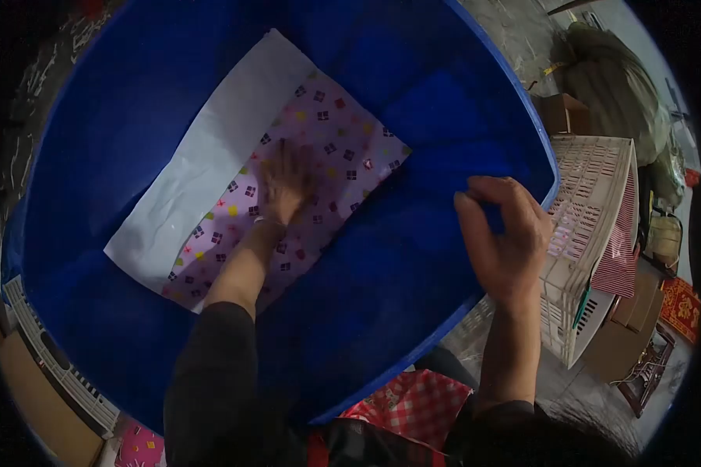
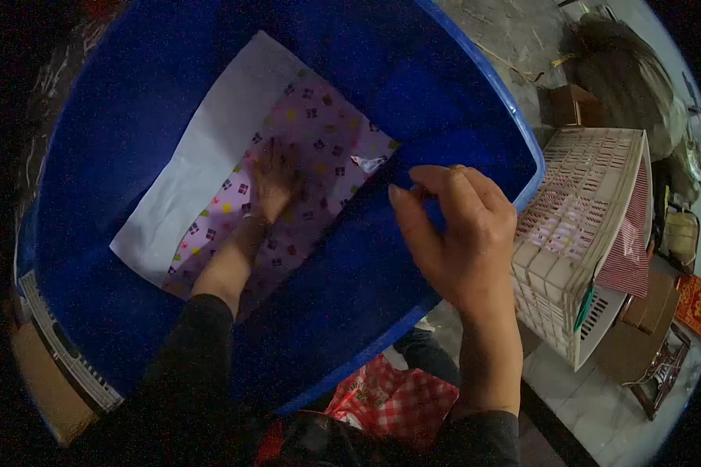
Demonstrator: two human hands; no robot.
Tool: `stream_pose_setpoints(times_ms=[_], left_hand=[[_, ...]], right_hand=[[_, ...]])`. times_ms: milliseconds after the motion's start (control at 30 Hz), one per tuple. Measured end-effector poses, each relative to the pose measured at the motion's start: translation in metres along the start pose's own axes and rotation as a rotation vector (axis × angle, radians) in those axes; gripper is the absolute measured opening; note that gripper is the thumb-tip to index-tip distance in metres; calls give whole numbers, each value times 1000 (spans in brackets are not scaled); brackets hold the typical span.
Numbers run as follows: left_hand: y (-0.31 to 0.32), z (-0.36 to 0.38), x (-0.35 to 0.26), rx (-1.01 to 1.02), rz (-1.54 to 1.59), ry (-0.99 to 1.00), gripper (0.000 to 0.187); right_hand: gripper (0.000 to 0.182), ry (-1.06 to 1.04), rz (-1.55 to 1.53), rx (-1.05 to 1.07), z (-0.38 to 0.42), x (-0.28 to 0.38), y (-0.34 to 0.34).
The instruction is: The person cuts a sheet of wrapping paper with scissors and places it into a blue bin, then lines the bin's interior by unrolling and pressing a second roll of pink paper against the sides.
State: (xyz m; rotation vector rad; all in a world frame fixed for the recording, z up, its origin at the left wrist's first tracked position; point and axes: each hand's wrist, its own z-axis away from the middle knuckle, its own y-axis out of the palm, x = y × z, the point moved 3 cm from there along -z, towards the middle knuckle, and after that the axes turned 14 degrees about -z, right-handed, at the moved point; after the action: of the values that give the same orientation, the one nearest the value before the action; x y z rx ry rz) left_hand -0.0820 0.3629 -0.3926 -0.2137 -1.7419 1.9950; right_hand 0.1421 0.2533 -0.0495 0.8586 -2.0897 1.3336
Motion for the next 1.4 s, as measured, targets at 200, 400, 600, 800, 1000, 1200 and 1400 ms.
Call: stream_pose_setpoints(times_ms=[200, 400, 600, 800, 1000, 1200, 1400], left_hand=[[-8, -5, -34, -54, 15, -29, 73], [-22, -39, -72, -241, 425, 67, 75], [-25, -27, -136, -179, 337, 333, 60], [-3, -67, -89, -322, 488, 137, 57], [-4, -105, 11, -29, 100, 8, 85], [-2, -100, 21, -102, 176, -308, 75], [5, -60, 40, -334, 266, -384, 68]], right_hand=[[18, 8, -4, 37, 2, 12, -2], [20, 11, 31, 63, -2, 4, 3], [22, 14, 37, 70, -3, 0, 3], [23, 75, 0, 95, -2, -1, 4], [23, 99, 23, 128, -1, -4, 6], [22, 163, 51, 131, 2, -4, 6], [14, 248, -3, 122, 9, -12, 3]])
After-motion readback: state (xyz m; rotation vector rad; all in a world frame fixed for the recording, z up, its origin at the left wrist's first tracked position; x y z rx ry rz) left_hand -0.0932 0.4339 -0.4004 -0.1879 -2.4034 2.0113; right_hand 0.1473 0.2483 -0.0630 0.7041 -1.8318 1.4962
